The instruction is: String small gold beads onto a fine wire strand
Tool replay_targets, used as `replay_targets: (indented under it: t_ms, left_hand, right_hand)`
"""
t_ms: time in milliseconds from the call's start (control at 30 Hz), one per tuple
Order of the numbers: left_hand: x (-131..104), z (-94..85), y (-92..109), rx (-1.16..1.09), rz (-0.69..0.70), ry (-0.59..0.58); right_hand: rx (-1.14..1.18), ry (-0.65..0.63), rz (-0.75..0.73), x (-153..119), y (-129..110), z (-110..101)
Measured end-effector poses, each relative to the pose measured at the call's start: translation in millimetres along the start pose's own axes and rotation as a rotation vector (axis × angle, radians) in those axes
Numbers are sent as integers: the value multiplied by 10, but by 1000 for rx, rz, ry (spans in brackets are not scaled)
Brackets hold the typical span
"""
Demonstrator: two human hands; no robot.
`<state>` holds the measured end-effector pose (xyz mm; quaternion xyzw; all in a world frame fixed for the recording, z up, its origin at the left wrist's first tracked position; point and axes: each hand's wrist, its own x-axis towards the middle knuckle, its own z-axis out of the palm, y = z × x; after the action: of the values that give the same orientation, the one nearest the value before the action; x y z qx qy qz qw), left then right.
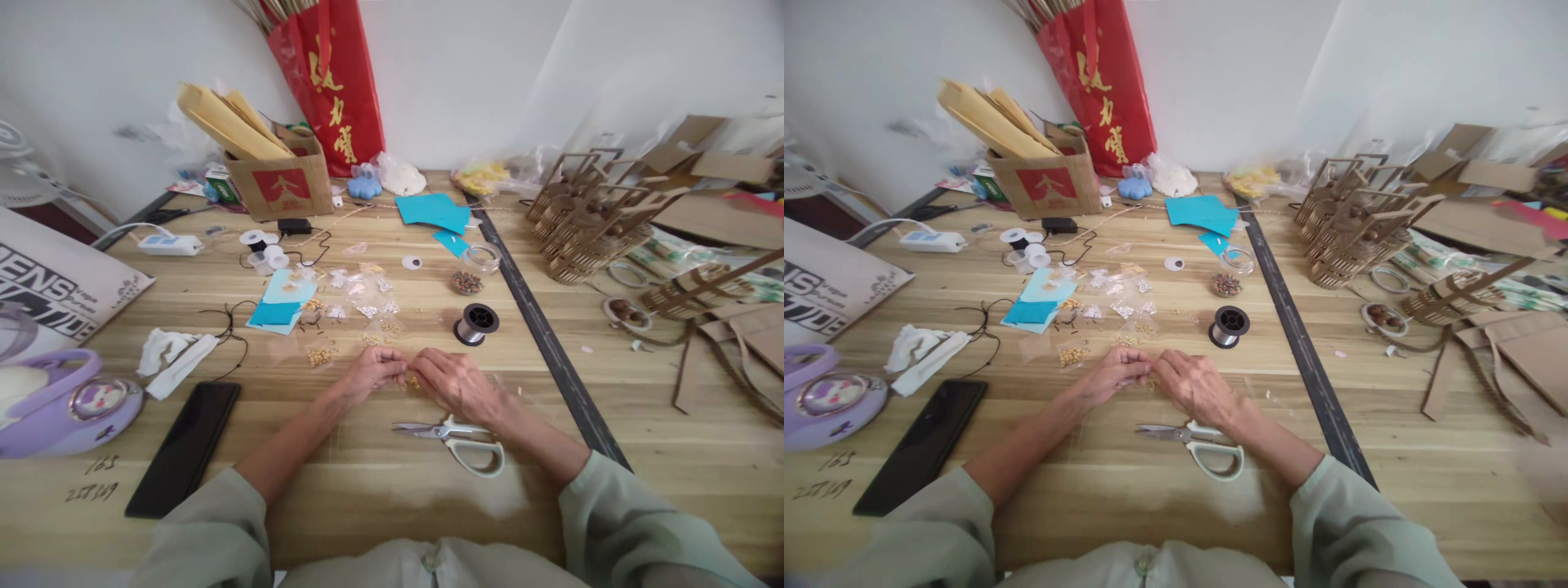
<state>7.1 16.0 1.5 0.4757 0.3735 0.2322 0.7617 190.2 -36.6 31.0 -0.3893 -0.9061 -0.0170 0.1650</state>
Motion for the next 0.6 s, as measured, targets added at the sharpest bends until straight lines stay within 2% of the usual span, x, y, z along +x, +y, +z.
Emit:
replay_targets:
  t_ms: [200,600]
  left_hand:
    - [2,10,16,12,-11,13]
    - [19,3,4,82,41,50]
  right_hand:
    - [-25,-26,-44,-4,-19,-1]
    - [-35,-21,2,6,12,-6]
